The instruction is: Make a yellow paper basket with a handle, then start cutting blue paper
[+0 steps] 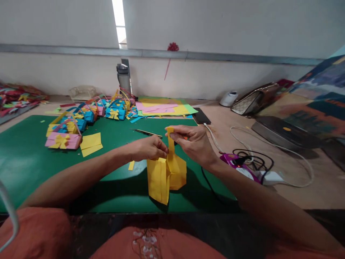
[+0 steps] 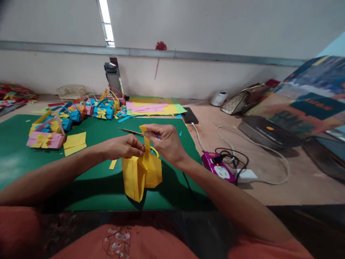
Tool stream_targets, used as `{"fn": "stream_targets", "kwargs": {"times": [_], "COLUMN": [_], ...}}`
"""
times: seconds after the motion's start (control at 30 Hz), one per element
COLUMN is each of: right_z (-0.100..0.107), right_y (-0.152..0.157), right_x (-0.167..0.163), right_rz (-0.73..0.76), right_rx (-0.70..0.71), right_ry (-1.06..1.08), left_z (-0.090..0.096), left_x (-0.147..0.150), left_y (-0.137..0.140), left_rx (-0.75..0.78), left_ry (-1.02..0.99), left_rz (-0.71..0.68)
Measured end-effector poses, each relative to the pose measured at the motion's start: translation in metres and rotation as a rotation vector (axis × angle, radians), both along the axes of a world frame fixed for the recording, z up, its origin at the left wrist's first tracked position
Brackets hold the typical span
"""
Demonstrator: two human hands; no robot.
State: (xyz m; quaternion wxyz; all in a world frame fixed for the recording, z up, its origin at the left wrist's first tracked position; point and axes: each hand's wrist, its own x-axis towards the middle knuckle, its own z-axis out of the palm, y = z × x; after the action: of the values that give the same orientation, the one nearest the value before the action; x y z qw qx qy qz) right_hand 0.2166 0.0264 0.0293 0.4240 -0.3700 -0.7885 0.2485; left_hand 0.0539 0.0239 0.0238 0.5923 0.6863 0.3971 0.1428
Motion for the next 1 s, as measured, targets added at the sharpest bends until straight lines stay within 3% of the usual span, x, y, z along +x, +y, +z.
{"fn": "stream_targets", "kwargs": {"times": [0.17, 0.23, 0.63, 0.8, 1.0], "right_z": [-0.012, -0.015, -0.007, -0.011, -0.017], "right_y": [0.006, 0.006, -0.006, -0.004, -0.005], "right_x": [0.008, 0.011, 0.02, 0.021, 0.016], "right_rz": [0.025, 0.017, 0.068, 0.031, -0.024], "right_rx": [0.251, 0.275, -0.396, -0.465, -0.507], "right_ry": [-0.07, -0.089, -0.022, 0.006, 0.21], "left_z": [-0.008, -0.011, -0.016, -0.018, -0.019], "left_x": [0.001, 0.001, 0.0, 0.001, 0.001], "left_y": [0.006, 0.008, 0.017, 0.017, 0.016], "left_rx": [-0.013, -0.012, -0.015, -0.036, -0.004], "left_ry": [0.006, 0.018, 0.081, 0.099, 0.102], "left_rz": [0.006, 0.009, -0.009, -0.006, -0.014]}}
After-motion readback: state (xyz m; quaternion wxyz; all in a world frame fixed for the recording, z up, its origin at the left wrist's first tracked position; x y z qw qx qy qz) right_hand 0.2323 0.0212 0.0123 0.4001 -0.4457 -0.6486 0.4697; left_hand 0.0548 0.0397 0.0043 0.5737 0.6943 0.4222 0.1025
